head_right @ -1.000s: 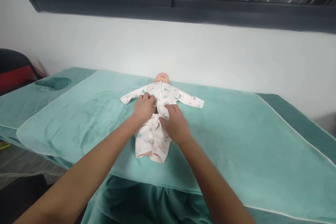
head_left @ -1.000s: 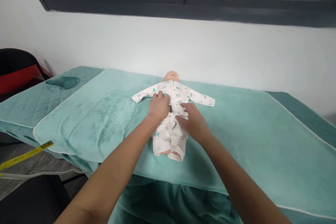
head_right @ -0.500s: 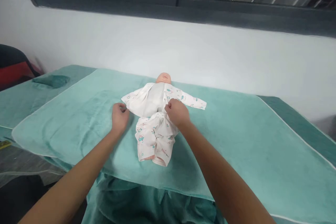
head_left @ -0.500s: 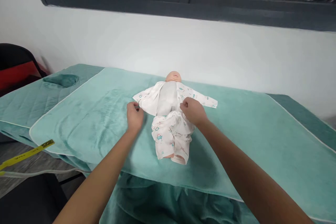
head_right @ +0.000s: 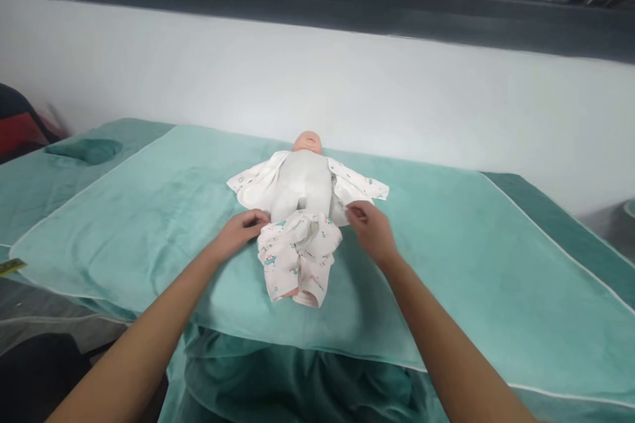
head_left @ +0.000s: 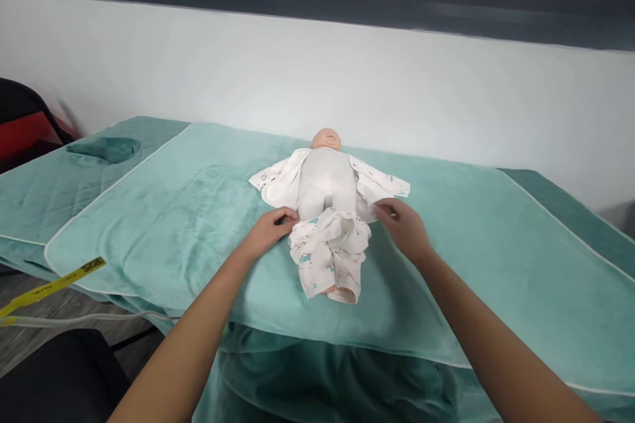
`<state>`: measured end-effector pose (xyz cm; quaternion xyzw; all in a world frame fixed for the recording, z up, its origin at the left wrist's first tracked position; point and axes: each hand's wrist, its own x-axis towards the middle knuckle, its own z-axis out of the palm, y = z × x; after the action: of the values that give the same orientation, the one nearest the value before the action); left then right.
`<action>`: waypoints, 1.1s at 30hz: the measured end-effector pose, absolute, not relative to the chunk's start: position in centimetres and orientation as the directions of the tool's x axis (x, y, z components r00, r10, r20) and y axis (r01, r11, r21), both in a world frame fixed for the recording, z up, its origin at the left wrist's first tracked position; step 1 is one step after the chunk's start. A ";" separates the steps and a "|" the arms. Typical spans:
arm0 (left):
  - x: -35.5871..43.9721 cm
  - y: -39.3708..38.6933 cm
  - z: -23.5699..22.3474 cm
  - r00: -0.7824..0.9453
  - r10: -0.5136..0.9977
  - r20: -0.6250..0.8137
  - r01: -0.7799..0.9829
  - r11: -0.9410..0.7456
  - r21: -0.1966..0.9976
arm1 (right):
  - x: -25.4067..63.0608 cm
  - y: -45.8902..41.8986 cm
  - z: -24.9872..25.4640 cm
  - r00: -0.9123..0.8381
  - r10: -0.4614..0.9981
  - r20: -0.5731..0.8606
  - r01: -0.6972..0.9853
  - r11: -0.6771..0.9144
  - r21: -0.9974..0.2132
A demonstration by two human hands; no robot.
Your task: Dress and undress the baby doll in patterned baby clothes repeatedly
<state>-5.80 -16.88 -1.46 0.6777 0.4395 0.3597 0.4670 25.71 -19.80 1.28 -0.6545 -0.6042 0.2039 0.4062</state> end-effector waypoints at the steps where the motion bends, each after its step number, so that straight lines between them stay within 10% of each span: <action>1: -6.0 -17.0 -1.2 0.397 0.916 0.060 0.245 -0.169 0.955 | 24.5 -19.5 1.6 0.091 0.979 0.180 0.599 0.091 -0.796; 7: -7.1 -18.6 -0.5 0.542 0.840 -0.023 0.199 -0.101 0.975 | 21.9 -20.0 2.9 -0.300 0.954 -0.010 0.494 0.146 -0.857; 14: -6.6 -20.6 0.7 0.631 0.774 -0.050 0.237 -0.130 0.963 | 23.5 -23.1 3.1 -0.341 0.935 -0.093 0.541 0.114 -0.833; 21: -4.9 -21.9 3.5 0.664 0.737 0.126 0.367 -0.468 0.803 | 22.6 -23.6 4.1 -0.244 0.952 -0.184 0.579 -0.009 -0.815; 27: -4.1 -22.3 3.5 0.623 0.749 0.226 0.494 -0.601 0.628 | 21.0 -24.6 5.7 -0.505 0.857 -0.100 0.566 0.241 -0.788; 33: -3.1 -23.3 2.6 0.502 0.761 0.410 0.382 -0.621 0.685 | 19.8 -25.4 5.9 -0.500 0.852 -0.152 0.501 0.142 -0.854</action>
<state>-3.11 -23.33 2.55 0.8255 0.3462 0.3591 0.2642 19.78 -25.42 5.87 -0.4626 -0.7314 0.4638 0.1895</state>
